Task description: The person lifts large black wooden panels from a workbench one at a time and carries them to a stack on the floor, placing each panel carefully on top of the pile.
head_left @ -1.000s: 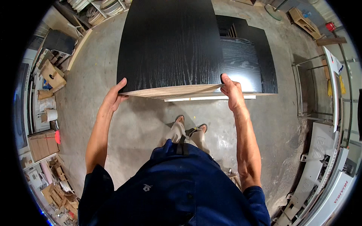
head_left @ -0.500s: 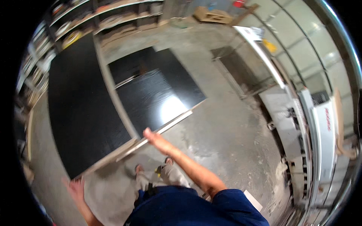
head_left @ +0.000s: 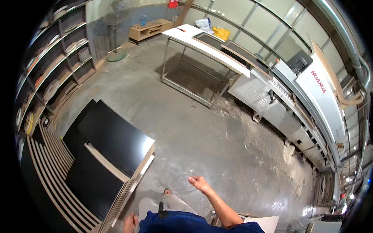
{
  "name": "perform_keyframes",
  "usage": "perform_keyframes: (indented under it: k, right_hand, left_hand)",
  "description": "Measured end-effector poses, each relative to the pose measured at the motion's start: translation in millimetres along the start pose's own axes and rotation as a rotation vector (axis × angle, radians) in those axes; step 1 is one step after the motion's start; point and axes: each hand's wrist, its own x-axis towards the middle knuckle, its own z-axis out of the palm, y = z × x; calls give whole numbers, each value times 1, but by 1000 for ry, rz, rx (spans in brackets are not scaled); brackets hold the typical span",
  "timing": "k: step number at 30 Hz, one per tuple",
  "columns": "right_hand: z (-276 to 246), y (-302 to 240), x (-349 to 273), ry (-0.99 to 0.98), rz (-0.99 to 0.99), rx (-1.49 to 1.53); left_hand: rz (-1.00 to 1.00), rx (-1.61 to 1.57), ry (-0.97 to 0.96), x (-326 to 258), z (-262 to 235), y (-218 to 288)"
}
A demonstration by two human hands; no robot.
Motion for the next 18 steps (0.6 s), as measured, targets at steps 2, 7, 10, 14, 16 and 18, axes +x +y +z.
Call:
perform_keyframes:
  k: [2,7,10,14,16,18]
  right_hand:
    - [-55,-22,20,63,61,70]
    - [-189,-51,124,145,15,274]
    - [-291,-84,192,280,-107,289]
    - [-420,-116,279,467,-133,337]
    - [-483,-123,291,587,-101,321]
    - [-537,-138,309,726,-144,403]
  left_hand:
    - [317,212,-345,-9,83,69]
    - [528,376,-468,-51,280,245]
    - [639,537,-453,-69,405,332]
    - [687,553,-437,-55,558,436]
    - [730,575,-474,-83,638,464]
    - [819,655,-534,-142,729,504]
